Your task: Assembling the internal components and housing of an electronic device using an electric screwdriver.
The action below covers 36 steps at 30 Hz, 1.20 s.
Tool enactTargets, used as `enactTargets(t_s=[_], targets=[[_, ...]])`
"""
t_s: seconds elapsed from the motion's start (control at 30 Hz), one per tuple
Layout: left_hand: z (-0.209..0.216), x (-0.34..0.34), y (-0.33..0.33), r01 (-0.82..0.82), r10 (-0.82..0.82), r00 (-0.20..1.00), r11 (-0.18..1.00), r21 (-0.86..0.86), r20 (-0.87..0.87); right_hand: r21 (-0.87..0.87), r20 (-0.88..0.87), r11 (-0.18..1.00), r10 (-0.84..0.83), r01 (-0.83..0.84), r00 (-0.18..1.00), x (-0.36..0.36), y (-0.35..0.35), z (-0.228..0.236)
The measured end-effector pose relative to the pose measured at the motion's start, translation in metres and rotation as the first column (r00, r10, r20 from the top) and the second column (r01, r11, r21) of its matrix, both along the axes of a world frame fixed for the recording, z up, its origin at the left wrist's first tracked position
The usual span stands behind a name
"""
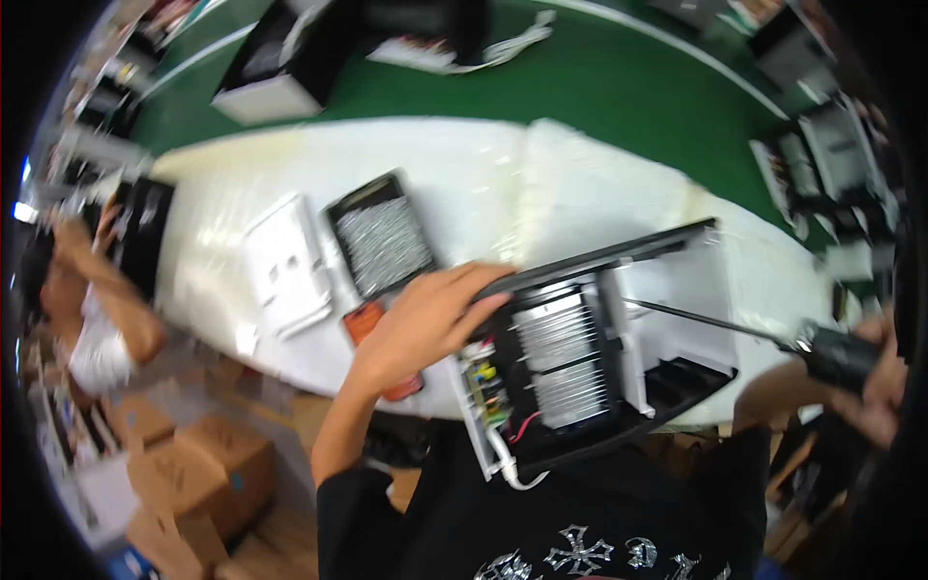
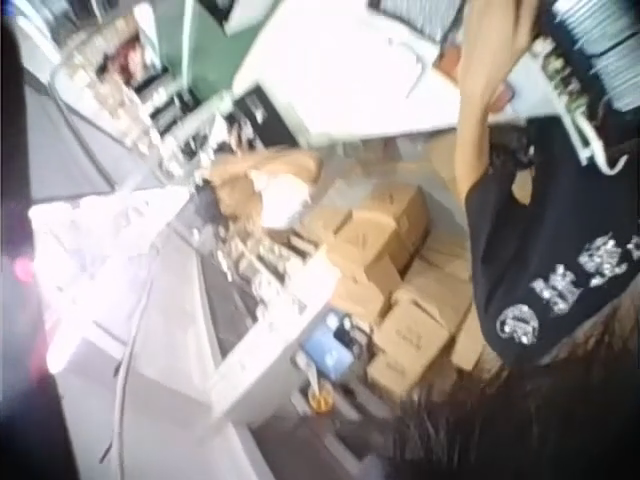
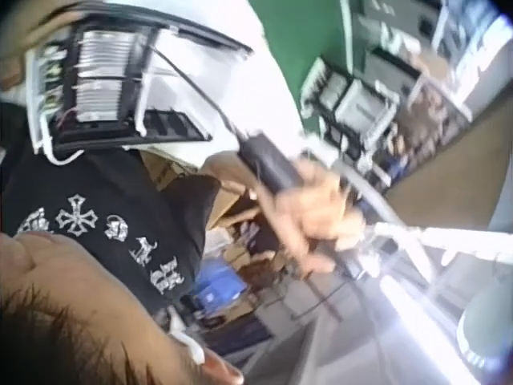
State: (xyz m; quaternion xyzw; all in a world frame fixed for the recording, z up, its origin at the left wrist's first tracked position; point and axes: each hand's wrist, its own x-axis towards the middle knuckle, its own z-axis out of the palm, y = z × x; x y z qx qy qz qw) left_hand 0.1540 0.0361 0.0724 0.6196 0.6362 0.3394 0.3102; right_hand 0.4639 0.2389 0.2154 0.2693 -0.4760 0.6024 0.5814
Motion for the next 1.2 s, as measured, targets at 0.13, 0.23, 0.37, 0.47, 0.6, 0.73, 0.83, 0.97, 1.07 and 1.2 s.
enactTargets(t_s=[0.13,0.23,0.37,0.47,0.6,0.73,0.83,0.97,1.07,1.2], targets=[[0.007,0.003,0.004,-0.009,0.009,1.000,1.000,-0.003,-0.013,0.017,0.185,0.985,-0.175,0.175,0.967,-0.026,0.014,0.011],[0.011,0.003,0.002,-0.050,0.050,0.999,0.994,-0.100,0.003,-0.032,0.340,0.993,-0.097,0.114,0.935,-0.056,0.010,0.015],[0.012,0.001,0.007,-0.012,0.016,1.000,0.989,-0.147,0.025,-0.013,0.438,0.994,-0.093,0.110,0.894,-0.077,0.013,0.004],[0.010,0.002,0.007,-0.016,0.024,0.998,0.991,-0.136,0.053,0.023,0.559,0.992,-0.114,0.122,0.821,-0.087,0.014,-0.005],[0.006,0.001,0.005,-0.032,0.039,0.997,0.995,-0.099,0.068,0.007,0.720,0.983,-0.131,0.181,0.682,-0.096,0.005,-0.019],[0.004,-0.001,0.005,-0.029,0.034,0.998,0.996,-0.086,0.054,-0.030,0.754,0.983,-0.098,0.182,0.649,-0.100,-0.001,-0.036],[0.007,-0.001,0.008,-0.017,0.020,0.999,0.996,-0.090,0.031,0.002,0.722,0.993,-0.081,0.115,0.688,-0.097,0.003,-0.051],[0.007,0.000,0.008,-0.023,0.029,0.998,0.993,-0.113,0.053,0.064,0.675,0.996,-0.087,0.060,0.732,-0.097,0.008,-0.061],[0.006,0.000,0.006,-0.026,0.031,0.999,0.992,-0.121,0.036,0.053,0.648,0.998,-0.047,0.016,0.760,-0.099,0.007,-0.063],[0.008,0.000,0.007,-0.027,0.034,0.998,0.991,-0.133,0.052,0.069,0.661,0.998,-0.048,0.004,0.749,-0.099,0.005,-0.053]])
